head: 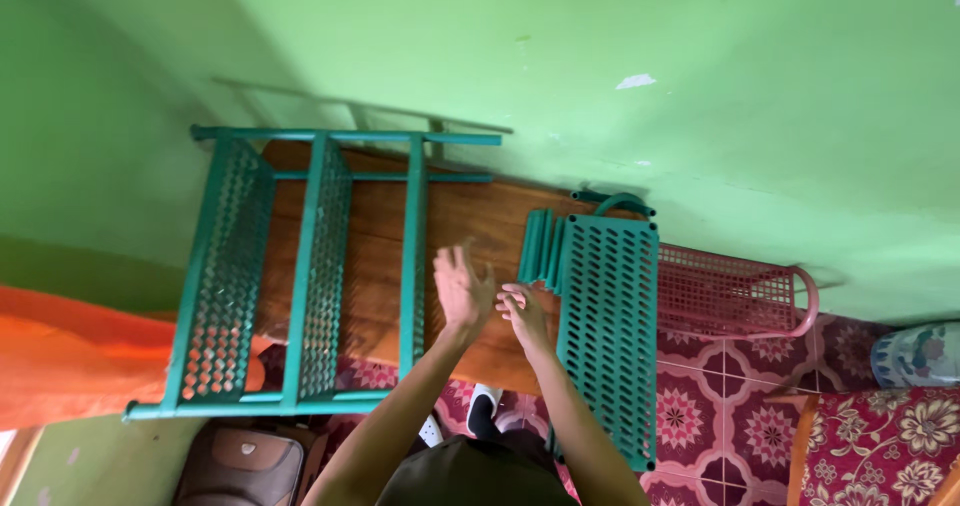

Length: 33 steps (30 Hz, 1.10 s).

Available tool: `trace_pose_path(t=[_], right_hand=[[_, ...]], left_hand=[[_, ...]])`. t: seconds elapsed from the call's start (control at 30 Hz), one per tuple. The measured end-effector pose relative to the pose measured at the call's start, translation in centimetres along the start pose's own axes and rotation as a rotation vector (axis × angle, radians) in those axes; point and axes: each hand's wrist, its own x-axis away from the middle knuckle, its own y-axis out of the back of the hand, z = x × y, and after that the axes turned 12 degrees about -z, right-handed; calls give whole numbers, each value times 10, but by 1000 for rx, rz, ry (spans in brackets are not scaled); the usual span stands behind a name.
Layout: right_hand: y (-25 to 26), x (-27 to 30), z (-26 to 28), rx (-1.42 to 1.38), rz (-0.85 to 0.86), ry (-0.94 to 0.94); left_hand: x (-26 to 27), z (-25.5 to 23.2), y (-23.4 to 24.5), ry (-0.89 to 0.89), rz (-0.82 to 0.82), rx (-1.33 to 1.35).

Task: The person assembles a green plastic shelving unit by inserting vertical rods into side panels and attaching horizontal supports. The person repeatedly adjusts and repositions components on a wooden table, then places the assembled frame upright.

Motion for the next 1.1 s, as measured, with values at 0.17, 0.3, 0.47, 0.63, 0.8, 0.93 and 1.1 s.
trace_pose_path(t=[0.17, 0.3, 0.47, 0.63, 0.8, 0.93, 1.1], right_hand=[[-34, 25, -3, 10, 58, -8], [-57, 50, -8, -34, 149, -15], [-91, 80, -16, -35, 212, -36], [-99, 94, -21, 20, 226, -5], [-98, 100, -27, 68, 163, 20], [-100, 97, -22, 62, 140, 44], [-108, 85, 3, 91, 122, 73]], left_hand=[[1, 27, 78, 58, -305, -42], [14, 82, 87, 225, 22, 6], [45, 123, 89, 172, 114, 102], [57, 152, 127, 63, 121, 136], [58, 175, 179, 54, 243, 92], [53, 171, 201, 165, 398, -33], [40, 158, 182, 144, 344, -44]])
